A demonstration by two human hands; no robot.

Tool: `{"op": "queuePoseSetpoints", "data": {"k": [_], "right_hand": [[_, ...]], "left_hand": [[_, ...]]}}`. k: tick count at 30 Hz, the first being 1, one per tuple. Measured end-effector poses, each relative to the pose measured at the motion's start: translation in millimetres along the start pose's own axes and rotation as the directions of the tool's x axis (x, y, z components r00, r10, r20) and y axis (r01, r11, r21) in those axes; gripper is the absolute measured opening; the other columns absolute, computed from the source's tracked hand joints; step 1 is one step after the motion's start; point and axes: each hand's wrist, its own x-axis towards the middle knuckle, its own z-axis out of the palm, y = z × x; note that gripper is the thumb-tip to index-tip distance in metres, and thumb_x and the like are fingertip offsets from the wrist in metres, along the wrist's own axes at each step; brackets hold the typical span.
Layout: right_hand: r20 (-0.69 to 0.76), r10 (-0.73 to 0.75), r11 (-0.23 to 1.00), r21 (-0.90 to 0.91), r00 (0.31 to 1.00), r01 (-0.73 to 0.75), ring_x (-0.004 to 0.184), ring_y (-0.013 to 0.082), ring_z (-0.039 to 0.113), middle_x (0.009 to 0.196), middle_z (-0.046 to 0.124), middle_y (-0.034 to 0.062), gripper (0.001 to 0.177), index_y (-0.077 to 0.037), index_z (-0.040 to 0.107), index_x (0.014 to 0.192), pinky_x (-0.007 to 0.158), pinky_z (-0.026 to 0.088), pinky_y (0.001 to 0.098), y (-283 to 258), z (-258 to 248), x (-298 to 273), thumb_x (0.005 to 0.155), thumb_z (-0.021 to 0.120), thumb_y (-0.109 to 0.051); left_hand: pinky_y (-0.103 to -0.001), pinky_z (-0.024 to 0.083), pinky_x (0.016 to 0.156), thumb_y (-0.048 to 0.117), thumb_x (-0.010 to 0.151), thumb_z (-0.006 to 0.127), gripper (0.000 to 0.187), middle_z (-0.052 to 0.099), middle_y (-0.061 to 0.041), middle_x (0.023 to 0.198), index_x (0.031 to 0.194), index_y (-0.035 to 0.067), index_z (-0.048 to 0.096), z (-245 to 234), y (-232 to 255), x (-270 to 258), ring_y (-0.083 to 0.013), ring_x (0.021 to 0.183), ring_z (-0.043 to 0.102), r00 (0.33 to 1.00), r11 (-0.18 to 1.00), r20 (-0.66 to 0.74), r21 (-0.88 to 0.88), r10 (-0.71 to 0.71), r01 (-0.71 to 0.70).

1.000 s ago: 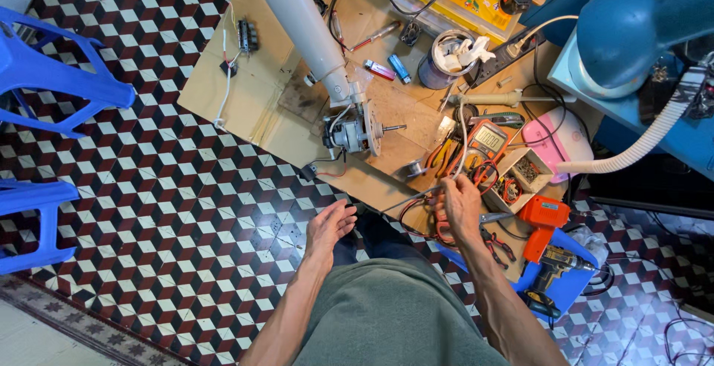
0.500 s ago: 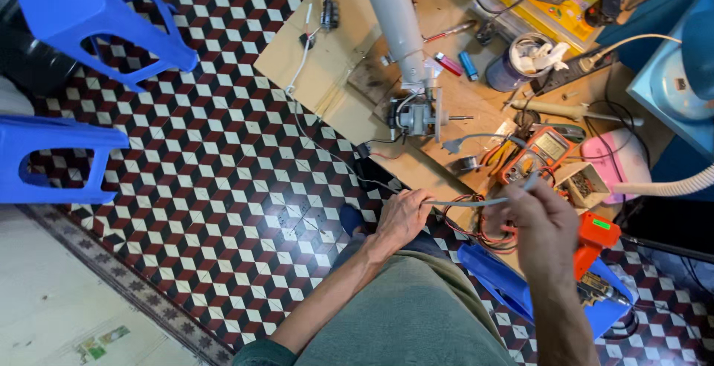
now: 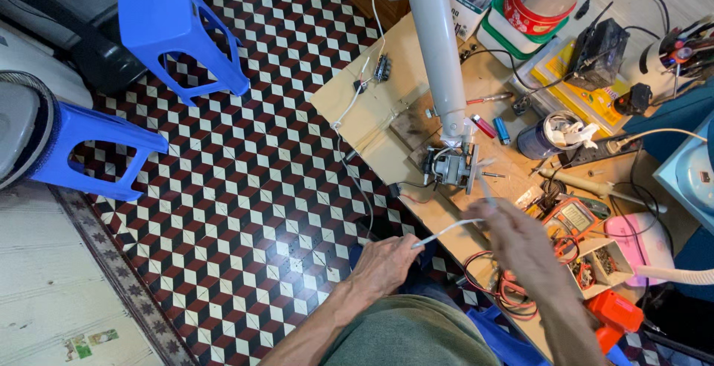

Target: The person works on a disassembled standing fan, connecting wires to a small switch and then attaching the motor assembly to the fan pole. They use a cordless drill to tighten a screw and test the wiring with a multimeter.

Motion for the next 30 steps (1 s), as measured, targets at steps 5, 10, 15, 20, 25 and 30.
{"op": "queuePoseSetpoints", "data": {"k": [5, 10, 15, 20, 25, 30], "right_hand": [[0.313, -0.232, 0.939, -0.174, 0.921, 0.296, 0.071, 0.0132, 0.063, 0.072, 0.067, -0.0012, 0.048, -0.001, 0.072, 0.104, 0.068, 0.05, 0.0291, 16, 58, 14, 0.103, 0.05, -0.044], [0.411, 0.015, 0.998, -0.063, 0.912, 0.012, 0.055, 0.0104, 0.041, 0.059, 0.049, -0.0002, 0.039, 0.002, 0.073, 0.08, 0.05, 0.032, 0.0292, 19, 53, 9, 0.095, 0.072, -0.035], [0.246, -0.031, 0.951, 0.306, 0.969, -0.047, 0.043, 0.0095, 0.032, 0.053, 0.045, 0.0011, 0.033, -0.001, 0.064, 0.076, 0.041, 0.024, 0.028, 1, 32, 7, 0.096, 0.07, -0.026], [0.236, -0.016, 0.999, -0.032, 0.972, 0.024, 0.055, 0.008, 0.047, 0.06, 0.059, 0.0008, 0.031, -0.004, 0.068, 0.095, 0.051, 0.038, 0.0257, -23, 67, 22, 0.1, 0.057, -0.033], [0.261, -0.06, 0.988, -0.119, 0.963, 0.093, 0.058, 0.013, 0.052, 0.059, 0.058, 0.0045, 0.035, -0.013, 0.067, 0.117, 0.056, 0.043, 0.0298, -25, 91, 13, 0.1, 0.049, -0.037], [0.441, -0.124, 0.899, -0.329, 0.889, 0.289, 0.061, 0.0201, 0.066, 0.066, 0.065, 0.0069, 0.033, -0.008, 0.062, 0.114, 0.06, 0.052, 0.0377, -21, 106, 16, 0.1, 0.047, -0.033]], "left_hand": [[-0.049, 0.052, 0.062, 0.015, 0.105, 0.055, 0.014, 0.063, -0.017, 0.08, 0.113, 0.003, 0.055, -42, 35, 0, -0.0384, 0.071, 0.064, 0.976, 0.988, -0.149, 0.03, 0.157, -0.154], [-0.045, 0.056, 0.067, 0.015, 0.1, 0.056, 0.01, 0.068, -0.012, 0.082, 0.108, 0.009, 0.058, -81, -8, -19, -0.0304, 0.074, 0.069, 0.901, 0.994, -0.431, 0.105, 0.055, -0.01], [-0.045, 0.056, 0.066, 0.016, 0.103, 0.052, 0.016, 0.072, -0.013, 0.09, 0.115, 0.009, 0.06, -89, -40, -49, -0.0326, 0.077, 0.07, 0.834, 0.983, -0.531, 0.017, -0.148, 0.185], [-0.046, 0.055, 0.067, 0.02, 0.103, 0.054, 0.018, 0.071, -0.015, 0.084, 0.116, 0.011, 0.062, -94, -42, -48, -0.0338, 0.076, 0.069, 0.854, 0.97, -0.495, 0.077, -0.164, 0.231], [-0.045, 0.055, 0.066, 0.02, 0.103, 0.053, 0.019, 0.071, -0.014, 0.088, 0.115, 0.01, 0.063, -106, -56, -47, -0.0328, 0.075, 0.07, 0.824, 0.975, -0.546, 0.051, -0.153, 0.215], [-0.039, 0.055, 0.064, 0.035, 0.105, 0.044, 0.036, 0.075, -0.011, 0.085, 0.123, 0.013, 0.067, -123, -74, -54, -0.0242, 0.072, 0.071, 0.731, 0.896, -0.518, -0.244, -0.444, 0.371]]}}
